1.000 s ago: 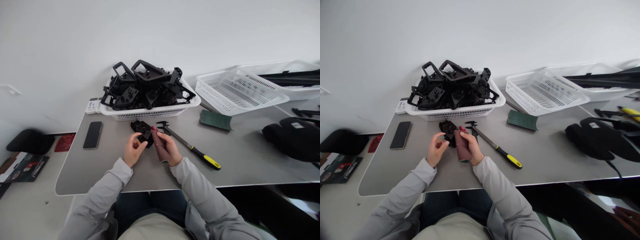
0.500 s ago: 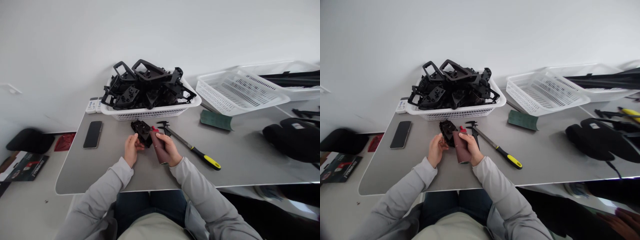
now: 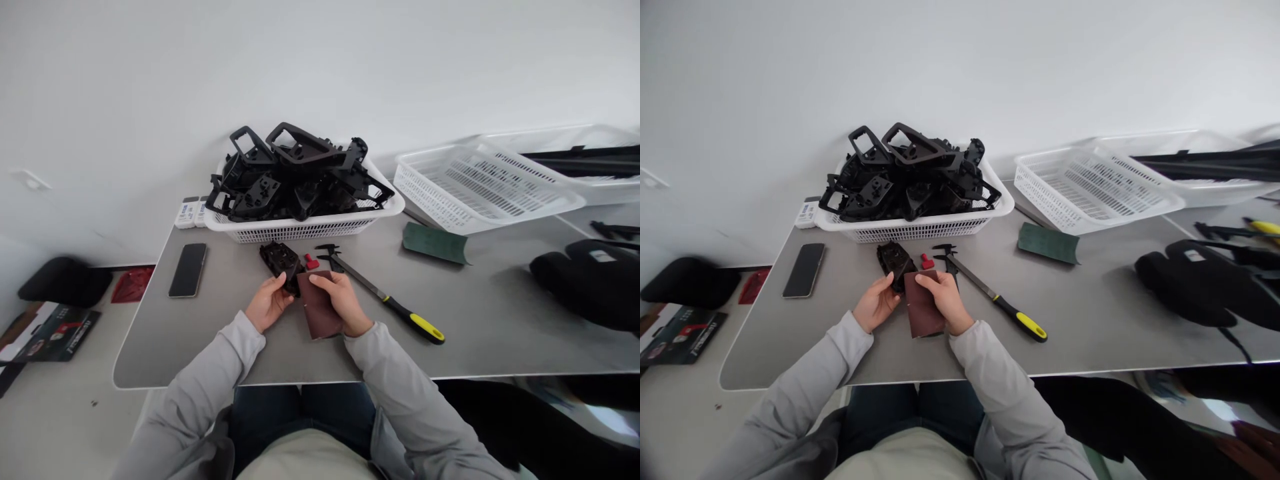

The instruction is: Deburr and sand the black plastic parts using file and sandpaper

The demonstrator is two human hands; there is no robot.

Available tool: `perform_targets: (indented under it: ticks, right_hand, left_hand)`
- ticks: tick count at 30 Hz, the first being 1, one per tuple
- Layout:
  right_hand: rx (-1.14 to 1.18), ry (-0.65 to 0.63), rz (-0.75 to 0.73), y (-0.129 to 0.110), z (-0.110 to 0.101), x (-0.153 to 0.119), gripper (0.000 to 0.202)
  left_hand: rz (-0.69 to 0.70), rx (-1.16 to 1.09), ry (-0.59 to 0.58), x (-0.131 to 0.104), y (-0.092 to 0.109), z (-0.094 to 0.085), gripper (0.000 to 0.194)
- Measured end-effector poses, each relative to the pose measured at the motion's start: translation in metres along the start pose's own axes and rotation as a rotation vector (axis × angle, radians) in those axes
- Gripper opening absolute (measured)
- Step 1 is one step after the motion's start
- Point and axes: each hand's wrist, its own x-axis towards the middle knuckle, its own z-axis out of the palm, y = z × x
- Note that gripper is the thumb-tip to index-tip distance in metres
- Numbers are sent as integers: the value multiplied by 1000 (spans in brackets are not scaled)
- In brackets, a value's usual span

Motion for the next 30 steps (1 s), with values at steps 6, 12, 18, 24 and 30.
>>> perform_targets:
  ticks: [6, 12, 18, 24, 30]
  right_hand:
    - [-90, -38, -32, 2, 1, -5, 21]
    - [-71, -50, -10, -3, 2, -10, 20]
    - [-96, -160, 31, -5, 1, -12, 21]
    - [-104, -114, 3, -4, -1, -11, 23]
    - [-179, -246, 28, -4, 1, -11, 22]
  left_hand:
    - [35, -14, -15, 1, -2, -1, 19]
    - [27, -34, -33, 0, -2, 0, 20]
    - [33, -32, -41, 0, -3, 0, 21]
    - [-12, -115, -19, -4, 1, 5, 21]
    - [119, -73, 82, -11, -1, 12, 26]
